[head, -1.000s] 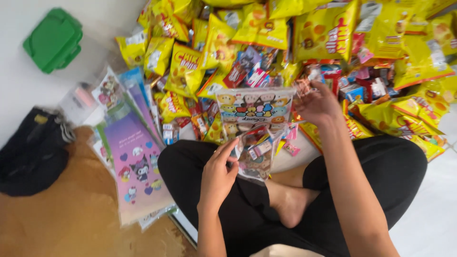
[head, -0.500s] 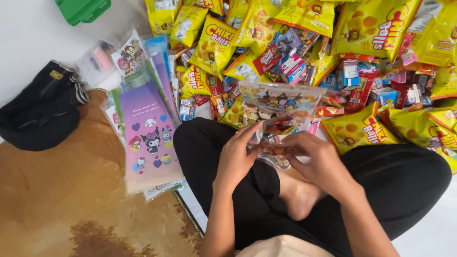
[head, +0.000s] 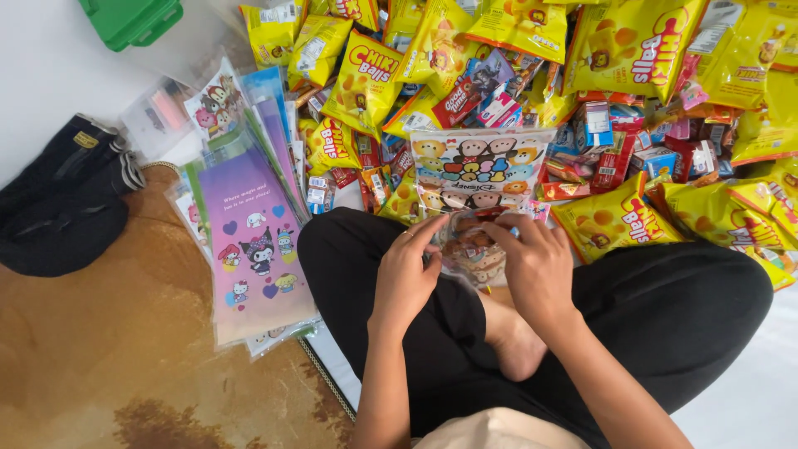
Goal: Packing stickers and small boxes into plastic bags while sitting on the floor.
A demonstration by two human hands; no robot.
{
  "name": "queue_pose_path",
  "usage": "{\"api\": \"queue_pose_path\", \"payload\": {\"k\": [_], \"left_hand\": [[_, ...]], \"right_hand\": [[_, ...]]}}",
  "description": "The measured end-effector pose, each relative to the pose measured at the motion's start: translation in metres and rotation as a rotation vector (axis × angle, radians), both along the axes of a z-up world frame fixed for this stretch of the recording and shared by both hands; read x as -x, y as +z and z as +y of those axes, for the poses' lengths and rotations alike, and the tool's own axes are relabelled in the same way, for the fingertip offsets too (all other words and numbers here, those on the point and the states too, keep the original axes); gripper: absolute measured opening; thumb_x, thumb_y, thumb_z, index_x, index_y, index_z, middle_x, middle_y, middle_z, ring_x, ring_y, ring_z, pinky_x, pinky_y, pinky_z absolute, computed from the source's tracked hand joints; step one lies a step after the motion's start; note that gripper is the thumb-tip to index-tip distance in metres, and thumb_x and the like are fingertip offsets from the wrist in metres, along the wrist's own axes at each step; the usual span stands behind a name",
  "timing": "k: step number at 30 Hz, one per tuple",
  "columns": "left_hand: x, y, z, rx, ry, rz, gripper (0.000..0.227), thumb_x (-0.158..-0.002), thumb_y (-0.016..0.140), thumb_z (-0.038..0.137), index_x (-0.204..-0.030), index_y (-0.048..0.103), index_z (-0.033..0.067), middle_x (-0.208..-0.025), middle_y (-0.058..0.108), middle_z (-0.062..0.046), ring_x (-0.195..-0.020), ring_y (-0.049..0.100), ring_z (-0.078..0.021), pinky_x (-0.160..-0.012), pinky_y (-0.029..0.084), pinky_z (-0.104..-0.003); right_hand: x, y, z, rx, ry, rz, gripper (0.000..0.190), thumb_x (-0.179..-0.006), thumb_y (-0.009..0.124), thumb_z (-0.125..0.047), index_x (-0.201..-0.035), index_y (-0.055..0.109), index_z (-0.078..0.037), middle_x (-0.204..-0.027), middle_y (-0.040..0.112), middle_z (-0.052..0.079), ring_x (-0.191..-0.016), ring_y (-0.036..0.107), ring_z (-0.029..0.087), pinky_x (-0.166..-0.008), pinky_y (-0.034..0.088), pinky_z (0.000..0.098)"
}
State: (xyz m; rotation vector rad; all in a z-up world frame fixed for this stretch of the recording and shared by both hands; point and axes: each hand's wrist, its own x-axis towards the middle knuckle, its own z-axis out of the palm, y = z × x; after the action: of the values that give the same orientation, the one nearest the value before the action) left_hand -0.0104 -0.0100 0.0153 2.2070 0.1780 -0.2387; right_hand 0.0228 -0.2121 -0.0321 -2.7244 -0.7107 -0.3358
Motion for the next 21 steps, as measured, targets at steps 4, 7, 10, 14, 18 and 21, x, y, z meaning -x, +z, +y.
{"api": "queue_pose_path", "payload": {"k": [4,7,10,14,18,21], "left_hand": [[-0.001,0.003,-0.002,0.015,0.005,0.001,0.062,-0.089,0.063,-0.008,-0.148,0.057,0.0135,-0.140,0.064,-0.011,-0.101,0.072,-0.0294,-0.078,0.062,-0.043],[-0.001,0.002,-0.005,0.012,-0.014,0.002,0.063,-0.089,0.064,-0.007,-0.148,0.057,0.0145,-0.141,0.063,-0.011,-0.101,0.072,-0.0295,-0.079,0.062,-0.045],[-0.002,0.001,-0.006,0.009,-0.009,0.020,0.064,-0.089,0.063,-0.005,-0.149,0.056,0.0167,-0.143,0.062,-0.010,-0.102,0.073,-0.0282,-0.080,0.062,-0.044],[-0.003,0.004,-0.008,0.004,0.009,0.030,0.064,-0.088,0.063,-0.006,-0.147,0.058,0.0180,-0.142,0.063,-0.011,-0.100,0.075,-0.0294,-0.078,0.063,-0.043],[-0.003,-0.001,-0.010,-0.006,0.019,-0.001,0.063,-0.086,0.065,-0.006,-0.144,0.061,0.0180,-0.139,0.065,-0.011,-0.097,0.076,-0.0309,-0.075,0.064,-0.042],[-0.006,-0.005,-0.013,-0.018,0.014,-0.001,0.064,-0.085,0.065,-0.004,-0.145,0.060,0.0181,-0.140,0.064,-0.014,-0.096,0.076,-0.0310,-0.074,0.065,-0.042]], "right_hand": [[0.003,0.015,0.012,-0.038,0.053,-0.026,0.024,-0.097,0.057,-0.014,-0.102,0.074,-0.030,-0.108,0.066,-0.005,-0.096,0.062,0.018,-0.080,0.041,0.0337],[0.016,-0.017,0.023,-0.071,0.166,-0.028,0.017,-0.095,0.060,-0.020,-0.097,0.074,-0.030,-0.106,0.068,-0.007,-0.101,0.062,0.016,-0.091,0.039,0.0361],[0.023,-0.045,0.031,-0.111,0.258,-0.019,0.013,-0.095,0.061,-0.019,-0.093,0.073,-0.023,-0.098,0.069,-0.004,-0.100,0.064,0.015,-0.102,0.039,0.0389],[0.015,-0.002,0.029,-0.235,0.302,0.074,0.014,-0.097,0.059,-0.021,-0.087,0.068,-0.018,-0.100,0.069,-0.003,-0.098,0.067,0.014,-0.109,0.039,0.0367],[0.015,-0.051,0.024,-0.223,0.288,0.080,0.018,-0.099,0.058,-0.021,-0.083,0.066,-0.018,-0.104,0.069,-0.003,-0.097,0.067,0.015,-0.111,0.039,0.0394],[0.016,-0.080,0.024,-0.138,0.245,0.055,0.019,-0.098,0.058,-0.024,-0.081,0.066,-0.022,-0.105,0.068,-0.005,-0.099,0.064,0.013,-0.107,0.036,0.0412]]}}
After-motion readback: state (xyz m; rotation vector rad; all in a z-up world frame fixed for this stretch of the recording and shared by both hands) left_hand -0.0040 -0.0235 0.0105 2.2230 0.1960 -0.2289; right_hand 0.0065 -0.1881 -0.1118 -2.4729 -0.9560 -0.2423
